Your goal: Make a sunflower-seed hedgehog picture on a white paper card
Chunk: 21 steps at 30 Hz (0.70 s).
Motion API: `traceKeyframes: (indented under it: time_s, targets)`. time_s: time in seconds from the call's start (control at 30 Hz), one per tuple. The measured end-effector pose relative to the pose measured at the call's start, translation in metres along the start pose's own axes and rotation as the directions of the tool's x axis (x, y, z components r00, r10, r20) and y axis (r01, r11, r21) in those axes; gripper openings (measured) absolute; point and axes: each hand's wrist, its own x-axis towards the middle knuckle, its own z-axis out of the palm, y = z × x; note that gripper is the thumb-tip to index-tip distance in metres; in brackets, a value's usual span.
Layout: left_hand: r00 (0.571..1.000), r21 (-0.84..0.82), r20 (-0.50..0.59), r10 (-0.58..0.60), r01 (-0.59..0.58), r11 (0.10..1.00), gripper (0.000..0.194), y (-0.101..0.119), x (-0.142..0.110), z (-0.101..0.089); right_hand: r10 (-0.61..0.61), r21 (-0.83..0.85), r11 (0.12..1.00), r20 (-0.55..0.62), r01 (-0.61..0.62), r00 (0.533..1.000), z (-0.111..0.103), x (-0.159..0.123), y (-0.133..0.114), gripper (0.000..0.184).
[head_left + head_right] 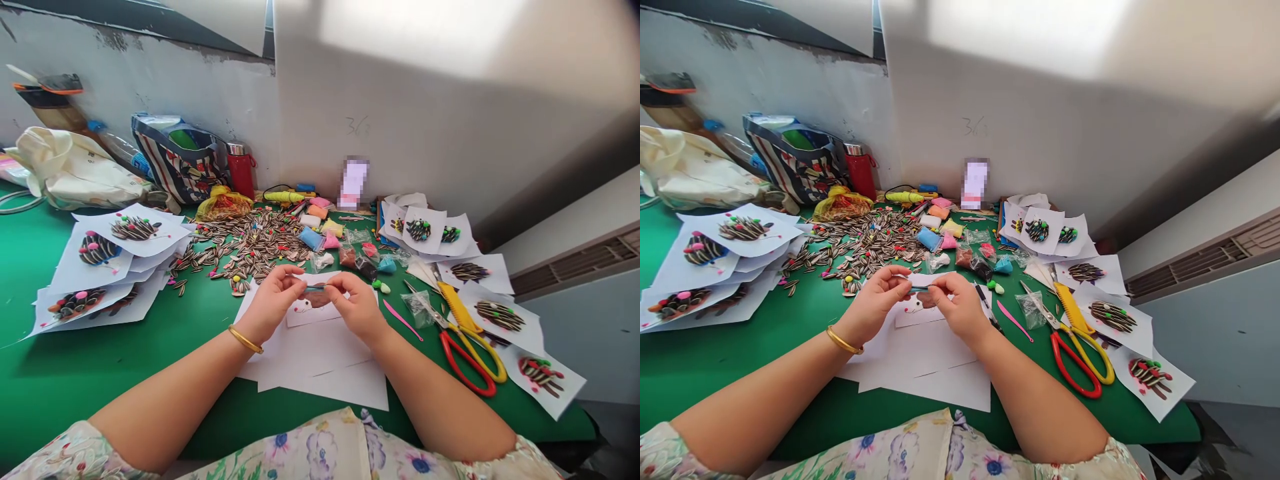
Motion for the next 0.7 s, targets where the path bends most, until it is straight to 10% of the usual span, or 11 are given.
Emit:
traceKeyframes:
  time_s: [0.13,0.37,0.7]
  targets:
    - [0.998,-0.039,-0.059,-0.001,-0.001,0.999,0.035,-0.005,0.006,-0.002,-0.047,0.079,0.995,-0.108,0.055,0.993,-0.003,0.001,0.001,0.017]
    - [0.993,0.019,0.118,-0.015,0.013,1.000,0.035,-0.006,-0.004,0.003,-0.168,-0.088,0.981,0.054,0.172,0.984,0.009,-0.007,-0.003,0.016]
    - [0.994,-0.007,0.100,-0.049,0.050,0.999,0.048,0.005,-0.007,0.004,-0.216,-0.112,0.969,0.058,0.221,0.975,0.004,-0.005,-0.002,0.030]
